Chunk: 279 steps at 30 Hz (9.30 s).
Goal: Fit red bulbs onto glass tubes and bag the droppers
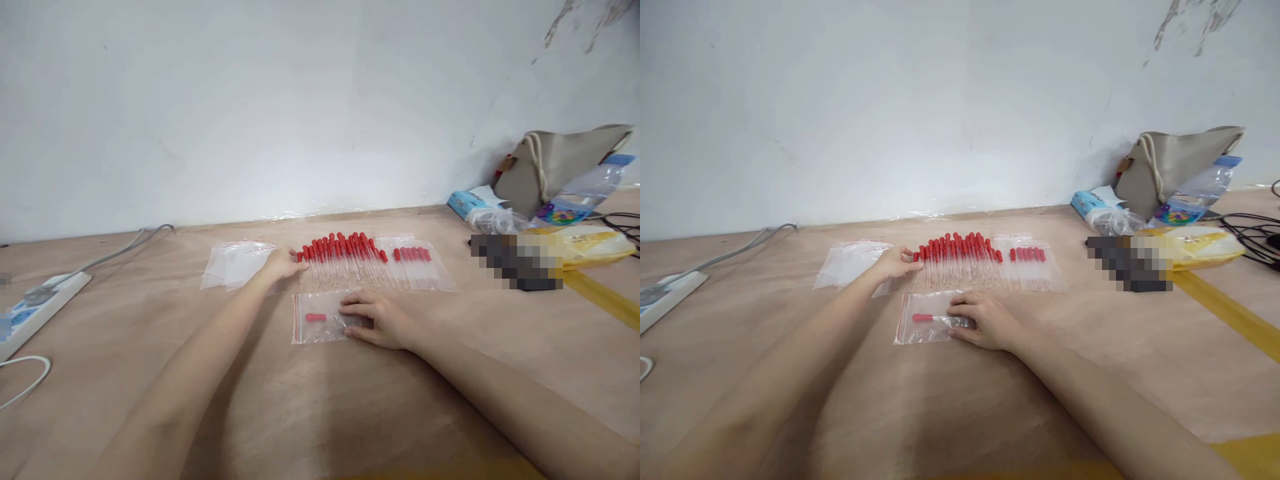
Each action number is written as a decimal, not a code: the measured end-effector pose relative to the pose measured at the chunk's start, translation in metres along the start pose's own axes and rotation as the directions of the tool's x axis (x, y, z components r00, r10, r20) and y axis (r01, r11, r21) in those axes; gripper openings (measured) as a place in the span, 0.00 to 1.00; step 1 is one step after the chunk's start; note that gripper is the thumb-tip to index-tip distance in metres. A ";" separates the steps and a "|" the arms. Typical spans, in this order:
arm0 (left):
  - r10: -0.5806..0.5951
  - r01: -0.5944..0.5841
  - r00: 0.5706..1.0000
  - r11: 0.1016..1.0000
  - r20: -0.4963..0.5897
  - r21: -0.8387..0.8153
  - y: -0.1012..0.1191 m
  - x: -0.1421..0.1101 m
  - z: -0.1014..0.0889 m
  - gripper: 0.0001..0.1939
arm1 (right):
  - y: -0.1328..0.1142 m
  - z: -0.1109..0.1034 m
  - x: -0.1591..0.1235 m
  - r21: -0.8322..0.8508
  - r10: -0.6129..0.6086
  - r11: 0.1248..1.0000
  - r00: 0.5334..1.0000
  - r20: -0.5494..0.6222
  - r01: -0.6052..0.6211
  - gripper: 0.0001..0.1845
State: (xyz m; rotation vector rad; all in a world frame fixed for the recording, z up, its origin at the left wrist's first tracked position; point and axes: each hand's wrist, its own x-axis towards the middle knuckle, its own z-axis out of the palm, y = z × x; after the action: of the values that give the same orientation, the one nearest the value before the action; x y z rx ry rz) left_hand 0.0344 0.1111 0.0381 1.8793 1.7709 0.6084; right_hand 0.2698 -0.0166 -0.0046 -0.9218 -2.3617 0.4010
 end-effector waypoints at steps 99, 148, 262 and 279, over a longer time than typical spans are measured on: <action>-0.037 0.018 0.999 0.878 -0.030 -0.478 0.011 0.026 0.019 0.16 | -0.005 -0.009 -0.003 -0.077 -0.149 0.983 0.971 0.186 0.165 0.26; 0.348 -0.347 0.937 0.933 -0.001 -0.096 -0.058 -0.127 -0.025 0.09 | -0.009 -0.011 -0.001 -0.094 -0.222 0.965 0.956 0.193 0.243 0.22; 0.393 -0.388 0.919 0.914 0.017 -0.120 -0.047 -0.121 0.003 0.11 | -0.008 -0.013 -0.001 -0.079 -0.185 0.976 0.960 0.211 0.205 0.23; 0.037 -0.063 0.993 0.968 -0.110 -0.242 0.008 0.023 0.028 0.30 | -0.007 -0.013 0.000 -0.083 -0.182 0.975 0.958 0.221 0.204 0.24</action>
State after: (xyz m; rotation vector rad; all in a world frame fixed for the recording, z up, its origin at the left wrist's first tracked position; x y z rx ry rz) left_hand 0.0598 0.1323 0.0208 1.7538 1.6295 0.9167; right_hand 0.2739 -0.0212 0.0091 -0.7142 -2.6631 0.3128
